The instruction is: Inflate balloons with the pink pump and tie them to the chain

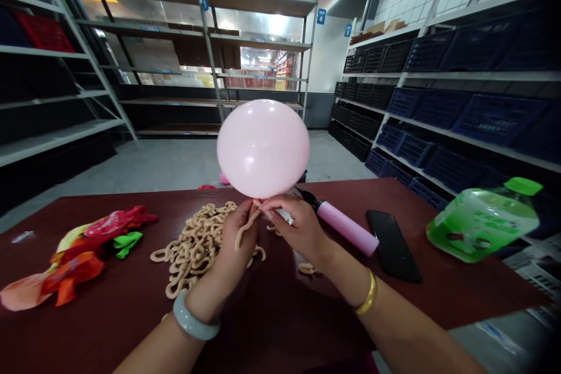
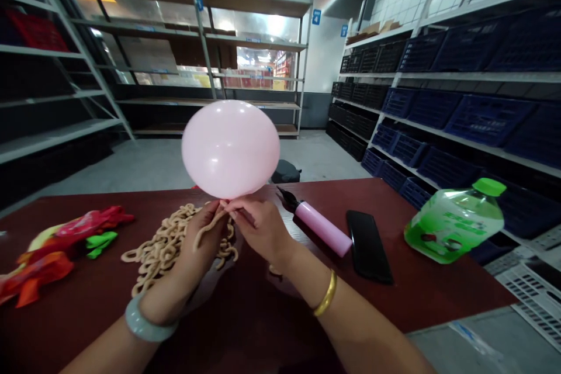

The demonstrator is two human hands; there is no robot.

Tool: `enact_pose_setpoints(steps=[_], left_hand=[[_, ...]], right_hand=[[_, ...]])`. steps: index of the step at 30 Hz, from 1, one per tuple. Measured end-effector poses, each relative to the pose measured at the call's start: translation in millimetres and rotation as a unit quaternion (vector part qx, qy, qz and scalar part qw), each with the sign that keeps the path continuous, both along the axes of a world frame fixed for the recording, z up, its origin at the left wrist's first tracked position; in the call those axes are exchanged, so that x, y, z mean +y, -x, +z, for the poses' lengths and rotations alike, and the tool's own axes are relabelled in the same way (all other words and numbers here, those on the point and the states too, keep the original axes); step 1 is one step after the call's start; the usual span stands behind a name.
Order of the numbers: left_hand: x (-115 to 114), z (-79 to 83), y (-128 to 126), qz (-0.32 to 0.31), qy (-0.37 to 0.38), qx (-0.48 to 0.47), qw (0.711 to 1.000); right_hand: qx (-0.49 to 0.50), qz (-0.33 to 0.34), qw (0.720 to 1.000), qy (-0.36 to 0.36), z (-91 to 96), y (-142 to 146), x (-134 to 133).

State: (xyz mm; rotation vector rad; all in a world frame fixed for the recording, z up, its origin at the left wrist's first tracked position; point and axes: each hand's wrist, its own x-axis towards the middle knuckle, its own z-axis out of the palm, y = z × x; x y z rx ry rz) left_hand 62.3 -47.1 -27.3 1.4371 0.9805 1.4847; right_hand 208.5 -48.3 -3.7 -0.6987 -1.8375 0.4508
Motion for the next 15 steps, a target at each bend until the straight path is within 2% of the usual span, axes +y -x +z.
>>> enact_pose_setpoints(steps=[4, 9, 12, 15], left_hand=[[-6.4, 8.5, -1.4, 0.012, -0.018, 0.024, 0.999], [-11.0, 10.0, -5.7, 0.025, -0.044, 0.065, 0.997], [-11.2, 8.2, -4.9, 0.052, -0.047, 0.077, 0.995], [-9.0, 6.5, -2.6, 0.074, -0.074, 0.142, 0.984]], right_hand=[[0.038, -0.042, 0.998, -0.002, -1.1, 3.8, -2.8], [0.028, -0.087, 0.995, -0.027, 3.5, 3.9, -5.9], [0.015, -0.088, 0.996, 0.004, 6.1, 0.2, -5.0], [0.018, -0.089, 0.994, 0.057, 4.9, -3.8, -1.3]])
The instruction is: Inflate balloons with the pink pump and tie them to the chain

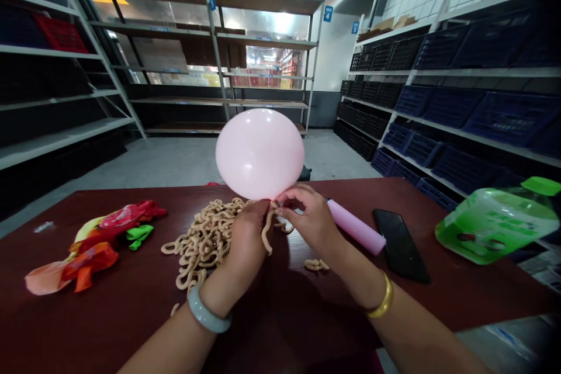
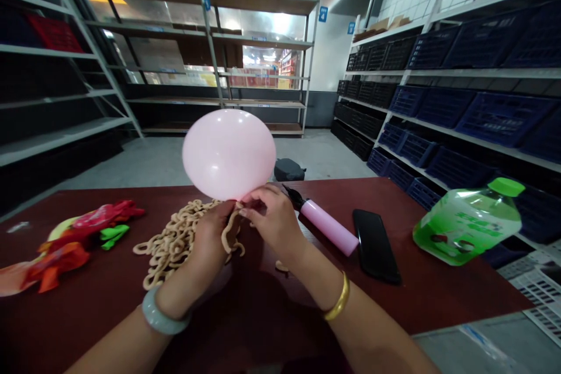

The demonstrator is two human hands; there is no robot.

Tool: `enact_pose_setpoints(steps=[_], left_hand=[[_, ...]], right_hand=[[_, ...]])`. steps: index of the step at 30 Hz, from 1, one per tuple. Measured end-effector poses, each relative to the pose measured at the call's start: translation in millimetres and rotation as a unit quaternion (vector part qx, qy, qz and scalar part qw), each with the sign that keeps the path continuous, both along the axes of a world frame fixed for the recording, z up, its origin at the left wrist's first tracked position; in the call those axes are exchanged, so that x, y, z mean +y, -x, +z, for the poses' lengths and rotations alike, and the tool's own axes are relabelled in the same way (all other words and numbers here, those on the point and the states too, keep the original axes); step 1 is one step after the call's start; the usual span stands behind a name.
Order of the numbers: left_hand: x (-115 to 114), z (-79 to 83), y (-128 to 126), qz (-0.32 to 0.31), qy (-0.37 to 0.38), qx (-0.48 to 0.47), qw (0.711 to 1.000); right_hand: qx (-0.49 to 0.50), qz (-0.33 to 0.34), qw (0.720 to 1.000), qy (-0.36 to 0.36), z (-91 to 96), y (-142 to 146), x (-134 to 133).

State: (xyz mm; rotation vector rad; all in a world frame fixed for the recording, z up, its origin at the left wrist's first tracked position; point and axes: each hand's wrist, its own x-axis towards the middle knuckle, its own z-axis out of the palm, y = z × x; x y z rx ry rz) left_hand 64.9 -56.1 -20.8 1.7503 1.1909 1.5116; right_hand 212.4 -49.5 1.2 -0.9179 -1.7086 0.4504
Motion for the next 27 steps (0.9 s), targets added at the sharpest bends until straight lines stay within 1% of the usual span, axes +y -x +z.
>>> enact_pose_setpoints(steps=[4, 6, 9, 10, 11, 13, 15, 17, 22, 27], left_hand=[[5, -4.4, 2, 0.013, -0.030, 0.087, 0.996], [7, -6.8, 2, 0.018, -0.034, 0.102, 0.994], [9, -8.5, 1, 0.020, -0.032, 0.110, 0.993], [10, -8.4, 1, 0.017, -0.028, 0.113, 0.993], [10, -8.1, 0, 0.013, -0.023, 0.115, 0.993], [9, -6.8, 0, -0.001, -0.009, 0.102, 0.995], [9, -4.6, -1, -0.021, 0.007, 0.072, 0.997], [8, -2.0, -1, -0.042, 0.007, 0.048, 0.998], [7, 1.0, 0, -0.061, -0.038, 0.070, 0.995], [10, -2.7, 3, -0.067, -0.033, 0.073, 0.995]], right_hand=[[0.000, -0.005, 0.999, 0.041, -5.2, -3, 6], [0.015, 0.001, 0.997, 0.078, -7.2, -4, 8], [0.061, 0.031, 0.985, 0.161, -7.6, -4, 9], [0.069, 0.037, 0.981, 0.177, -6.9, -4, 9], [0.067, 0.035, 0.981, 0.179, -6.1, -4, 9], [0.040, 0.010, 0.990, 0.137, -4.2, -3, 8], [0.003, -0.024, 0.998, 0.064, -3.2, -2, 6], [-0.016, -0.047, 0.999, 0.007, -3.6, 0, 3], [-0.027, -0.063, 0.996, -0.050, -4.6, 4, -5], [-0.058, -0.058, 0.991, -0.110, -0.2, 5, -9]])
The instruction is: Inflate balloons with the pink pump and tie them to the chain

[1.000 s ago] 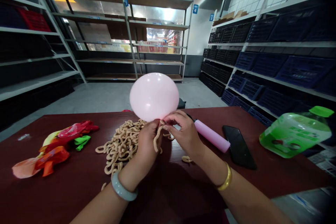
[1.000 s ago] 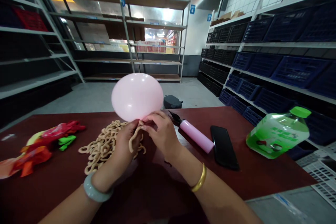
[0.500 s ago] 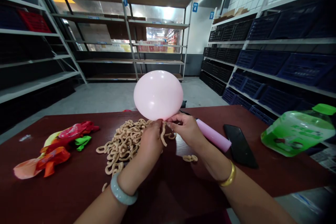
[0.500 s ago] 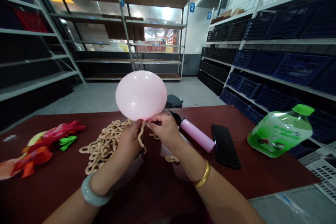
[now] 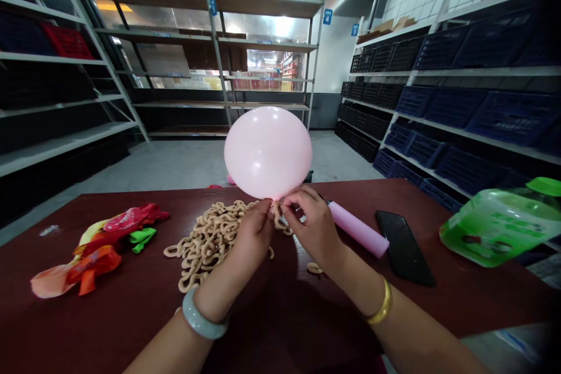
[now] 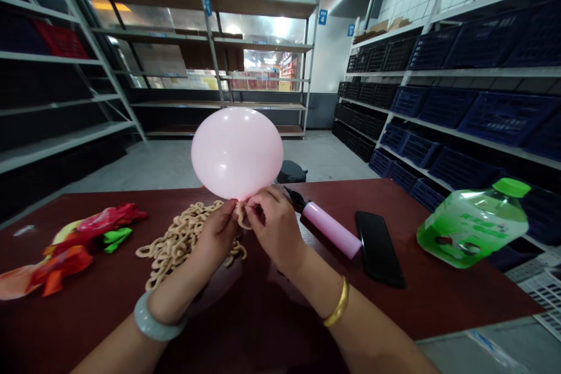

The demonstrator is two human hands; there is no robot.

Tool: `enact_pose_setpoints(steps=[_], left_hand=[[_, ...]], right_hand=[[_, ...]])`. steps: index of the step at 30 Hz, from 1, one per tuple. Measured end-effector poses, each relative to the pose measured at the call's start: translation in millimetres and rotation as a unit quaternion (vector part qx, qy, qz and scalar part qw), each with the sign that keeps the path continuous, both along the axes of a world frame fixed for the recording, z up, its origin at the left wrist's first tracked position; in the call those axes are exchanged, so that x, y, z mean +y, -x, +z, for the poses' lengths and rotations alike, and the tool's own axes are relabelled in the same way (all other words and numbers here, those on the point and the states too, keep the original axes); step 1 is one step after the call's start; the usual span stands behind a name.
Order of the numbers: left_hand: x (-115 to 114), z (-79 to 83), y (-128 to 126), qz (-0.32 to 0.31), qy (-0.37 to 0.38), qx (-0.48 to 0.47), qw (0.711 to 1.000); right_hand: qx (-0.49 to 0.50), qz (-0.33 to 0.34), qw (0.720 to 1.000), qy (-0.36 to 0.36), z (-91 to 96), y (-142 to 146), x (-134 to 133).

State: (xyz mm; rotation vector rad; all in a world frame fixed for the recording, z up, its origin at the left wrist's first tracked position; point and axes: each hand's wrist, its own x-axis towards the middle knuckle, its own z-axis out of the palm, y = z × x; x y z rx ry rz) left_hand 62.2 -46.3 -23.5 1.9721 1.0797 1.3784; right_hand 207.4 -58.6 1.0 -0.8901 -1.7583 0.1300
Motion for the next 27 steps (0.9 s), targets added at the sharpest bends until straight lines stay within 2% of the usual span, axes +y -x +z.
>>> enact_pose_setpoints(steps=[6, 11, 15, 17, 20, 23, 27], left_hand=[[-2.3, 3.7, 1.2, 0.002, 0.004, -0.002, 1.000], [-1.8, 3.1, 2.1, 0.018, -0.043, 0.027, 0.999], [0.1, -0.4, 2.8, 0.023, -0.052, 0.054, 0.997], [0.5, -2.0, 2.9, 0.020, -0.046, 0.048, 0.998], [-0.1, -3.6, 2.5, 0.002, -0.014, 0.001, 1.000], [-2.5, -3.7, 1.4, -0.023, 0.034, -0.064, 0.997], [-6.9, -1.4, -1.5, -0.056, 0.087, -0.143, 0.984]], right_hand=[[0.003, 0.034, 0.999, -0.006, 2.7, -3.9, -0.9], [0.023, 0.042, 0.997, 0.060, 3.0, -7.8, 0.0], [0.033, 0.049, 0.993, 0.098, 4.7, -8.6, 2.1], [0.023, 0.029, 0.996, 0.082, 4.1, -7.0, 1.4], [-0.009, 0.001, 1.000, 0.021, 0.8, -3.5, -1.2], [-0.049, 0.004, 0.998, -0.028, -3.0, -1.1, -2.7], [-0.079, 0.019, 0.995, -0.053, -4.1, -1.3, -2.5]])
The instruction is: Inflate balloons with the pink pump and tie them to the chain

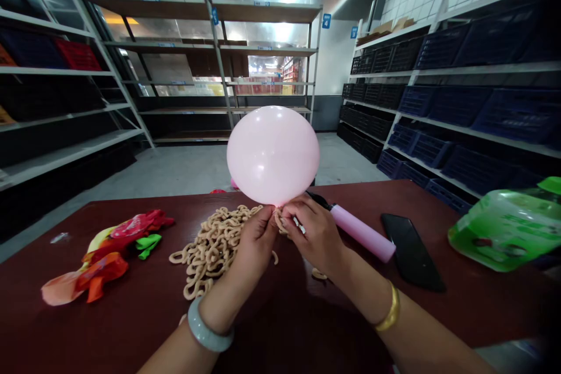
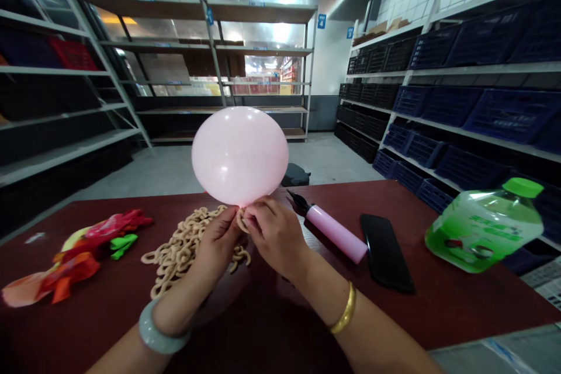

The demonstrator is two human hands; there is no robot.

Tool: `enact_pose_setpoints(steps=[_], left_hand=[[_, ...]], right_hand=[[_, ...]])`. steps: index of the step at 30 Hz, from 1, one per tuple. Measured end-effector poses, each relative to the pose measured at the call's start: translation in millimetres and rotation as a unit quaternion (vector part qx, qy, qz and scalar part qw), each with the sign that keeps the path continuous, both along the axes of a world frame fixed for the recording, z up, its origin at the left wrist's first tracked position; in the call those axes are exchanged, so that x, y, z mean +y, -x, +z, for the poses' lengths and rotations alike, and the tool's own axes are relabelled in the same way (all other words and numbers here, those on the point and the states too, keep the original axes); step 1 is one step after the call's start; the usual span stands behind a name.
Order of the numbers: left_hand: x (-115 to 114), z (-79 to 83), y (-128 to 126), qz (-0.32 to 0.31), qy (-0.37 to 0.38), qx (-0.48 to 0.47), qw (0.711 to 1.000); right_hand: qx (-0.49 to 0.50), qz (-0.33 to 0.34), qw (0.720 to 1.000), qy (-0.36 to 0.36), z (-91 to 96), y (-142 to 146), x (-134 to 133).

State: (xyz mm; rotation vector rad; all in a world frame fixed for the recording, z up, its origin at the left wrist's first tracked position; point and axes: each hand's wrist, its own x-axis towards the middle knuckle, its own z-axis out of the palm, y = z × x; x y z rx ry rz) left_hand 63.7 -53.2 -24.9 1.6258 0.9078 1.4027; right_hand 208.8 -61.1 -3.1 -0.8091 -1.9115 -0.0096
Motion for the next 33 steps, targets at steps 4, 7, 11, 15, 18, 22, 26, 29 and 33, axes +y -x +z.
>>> enact_pose_setpoints(steps=[4, 7, 11, 15, 18, 22, 26, 29, 33], left_hand=[[-3, 1.7, -3, -0.013, 0.025, -0.053, 0.998], [-5, 1.4, -3, -0.009, 0.005, -0.034, 0.999], [-5, 1.1, 0, 0.021, -0.045, 0.025, 0.998], [-3, -0.2, 3, 0.045, -0.099, 0.081, 0.991], [1, -3.3, 5, 0.059, -0.129, 0.125, 0.982], [4, -6.7, 8, 0.085, -0.170, 0.175, 0.966], [6, -4.5, 8, 0.087, -0.199, 0.202, 0.955], [5, -1.5, 6, 0.085, -0.193, 0.194, 0.958], [2, 0.3, 3, 0.118, -0.161, 0.176, 0.964]], right_hand=[[0.024, 0.029, 0.999, 0.008, 0.0, 0, -1], [0.061, 0.047, 0.997, 0.027, -2.1, 0, -1], [0.121, 0.058, 0.987, 0.090, -2.7, -2, 1], [0.134, 0.094, 0.976, 0.140, 2.1, -6, 3], [0.137, 0.120, 0.972, 0.147, 5.3, -8, 4], [0.150, 0.112, 0.969, 0.162, 5.8, -7, 3], [0.238, 0.125, 0.923, 0.274, 3.0, -3, 5], [0.329, 0.135, 0.863, 0.358, 0.4, 1, 7], [0.431, 0.181, 0.774, 0.428, -1.4, 6, 7]])
